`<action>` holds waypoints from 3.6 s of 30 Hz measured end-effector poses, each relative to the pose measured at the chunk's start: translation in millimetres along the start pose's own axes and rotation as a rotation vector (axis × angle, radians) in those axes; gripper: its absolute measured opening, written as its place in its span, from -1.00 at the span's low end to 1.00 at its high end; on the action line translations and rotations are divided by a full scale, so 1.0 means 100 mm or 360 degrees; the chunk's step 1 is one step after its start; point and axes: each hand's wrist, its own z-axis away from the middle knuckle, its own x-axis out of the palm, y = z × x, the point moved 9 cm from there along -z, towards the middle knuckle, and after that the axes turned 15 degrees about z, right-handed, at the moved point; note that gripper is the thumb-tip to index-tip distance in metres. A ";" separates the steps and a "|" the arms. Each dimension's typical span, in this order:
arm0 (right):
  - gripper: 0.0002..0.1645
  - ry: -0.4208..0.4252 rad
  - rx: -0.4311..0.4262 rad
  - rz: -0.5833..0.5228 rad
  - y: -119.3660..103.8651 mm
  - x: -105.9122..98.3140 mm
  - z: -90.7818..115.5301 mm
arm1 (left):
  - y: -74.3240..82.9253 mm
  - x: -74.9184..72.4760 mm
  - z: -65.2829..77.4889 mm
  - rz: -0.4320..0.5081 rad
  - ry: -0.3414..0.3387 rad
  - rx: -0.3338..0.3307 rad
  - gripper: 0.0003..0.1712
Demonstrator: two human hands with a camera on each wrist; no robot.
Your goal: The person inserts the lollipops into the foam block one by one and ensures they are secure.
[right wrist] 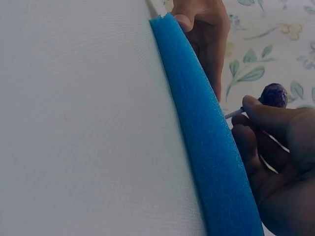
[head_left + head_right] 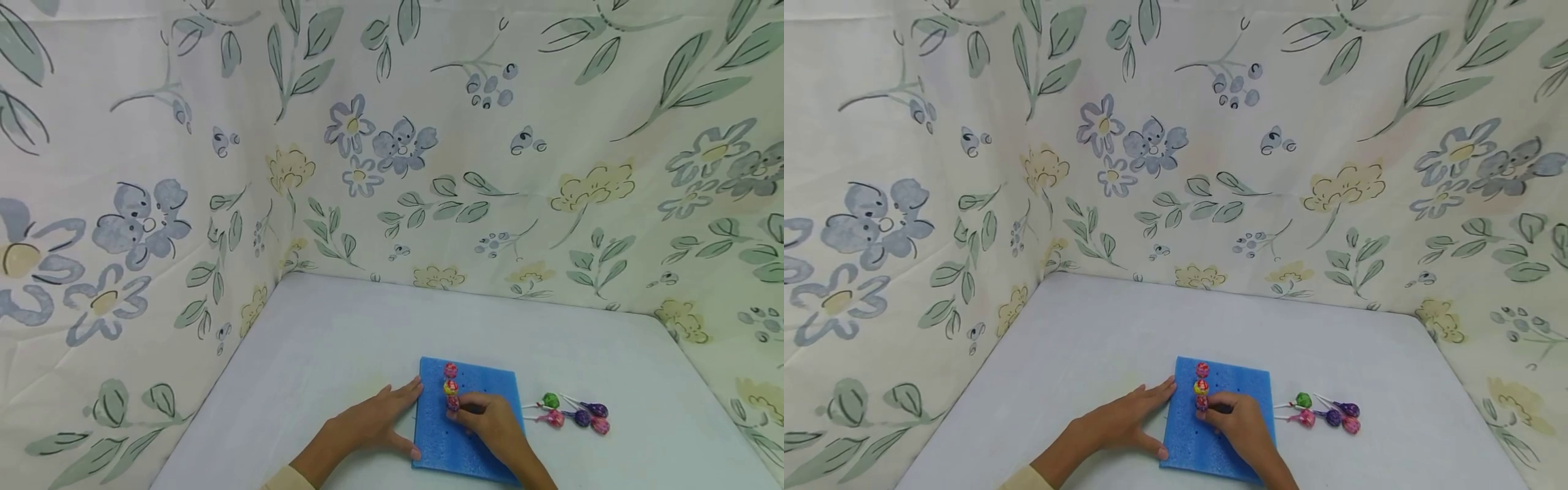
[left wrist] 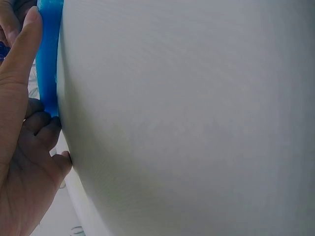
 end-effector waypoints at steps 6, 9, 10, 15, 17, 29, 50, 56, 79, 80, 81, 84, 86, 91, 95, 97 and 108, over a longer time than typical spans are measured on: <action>-0.66 -0.0061 -0.0030 -0.0070 0.02 -0.01 0.03 | -0.01 0.01 -0.01 -0.0007 0.0002 -0.0010 0.30; -0.63 -0.0086 -0.0049 -0.0094 0.02 -0.03 0.04 | -0.02 0.01 -0.01 -0.0002 0.0003 -0.0020 0.30; -0.61 -0.0091 -0.0053 -0.0102 0.02 -0.04 0.04 | -0.02 0.01 -0.01 -0.0001 0.0004 -0.0023 0.30; -0.59 -0.0054 -0.0028 -0.0124 0.06 -0.11 0.06 | -0.02 0.00 -0.01 0.0026 0.0001 -0.0030 0.29; -0.59 -0.0009 -0.0016 -0.0129 0.07 -0.15 0.08 | -0.03 0.01 -0.01 0.0036 -0.0004 -0.0042 0.29; -0.59 0.0118 0.0173 -0.0182 0.28 -0.36 0.16 | -0.06 0.02 -0.04 0.0029 -0.0010 -0.0089 0.30; -0.57 0.0321 0.0260 -0.0123 0.50 -0.76 0.35 | -0.05 0.03 -0.04 0.0010 -0.0004 -0.0049 0.31; -0.53 0.0366 0.0254 -0.0087 0.56 -0.90 0.40 | -0.04 0.02 -0.03 0.0022 -0.0002 -0.0046 0.30; -0.51 0.0477 0.0248 0.0256 0.80 -1.29 0.55 | 0.00 0.01 -0.02 0.0031 -0.0010 -0.0060 0.29; -0.53 0.0487 0.0234 0.0272 0.80 -1.31 0.56 | 0.00 0.01 -0.02 0.0027 -0.0009 -0.0061 0.29; -0.54 0.0499 0.0224 0.0295 0.81 -1.33 0.57 | 0.00 0.01 -0.03 0.0025 -0.0009 -0.0064 0.29; -0.58 0.0522 0.0204 0.0329 0.83 -1.37 0.59 | -0.02 0.01 -0.03 0.0010 -0.0008 -0.0067 0.30; -0.55 0.0515 0.0239 0.0310 0.87 -1.39 0.59 | -0.03 0.02 -0.03 0.0004 -0.0007 -0.0066 0.30; -0.40 0.0459 0.0481 0.0245 1.05 -1.42 0.60 | -0.05 0.02 -0.04 0.0011 -0.0003 -0.0069 0.30; -0.33 0.0430 0.0628 0.0270 1.13 -1.44 0.60 | -0.07 0.03 -0.03 0.0012 -0.0003 -0.0087 0.31; -0.34 0.0445 0.0667 0.0270 1.15 -1.44 0.61 | -0.08 0.03 -0.04 0.0014 -0.0007 -0.0098 0.30; -0.44 0.0473 0.0693 0.0242 1.20 -1.45 0.59 | -0.08 0.03 -0.04 0.0015 -0.0008 -0.0109 0.32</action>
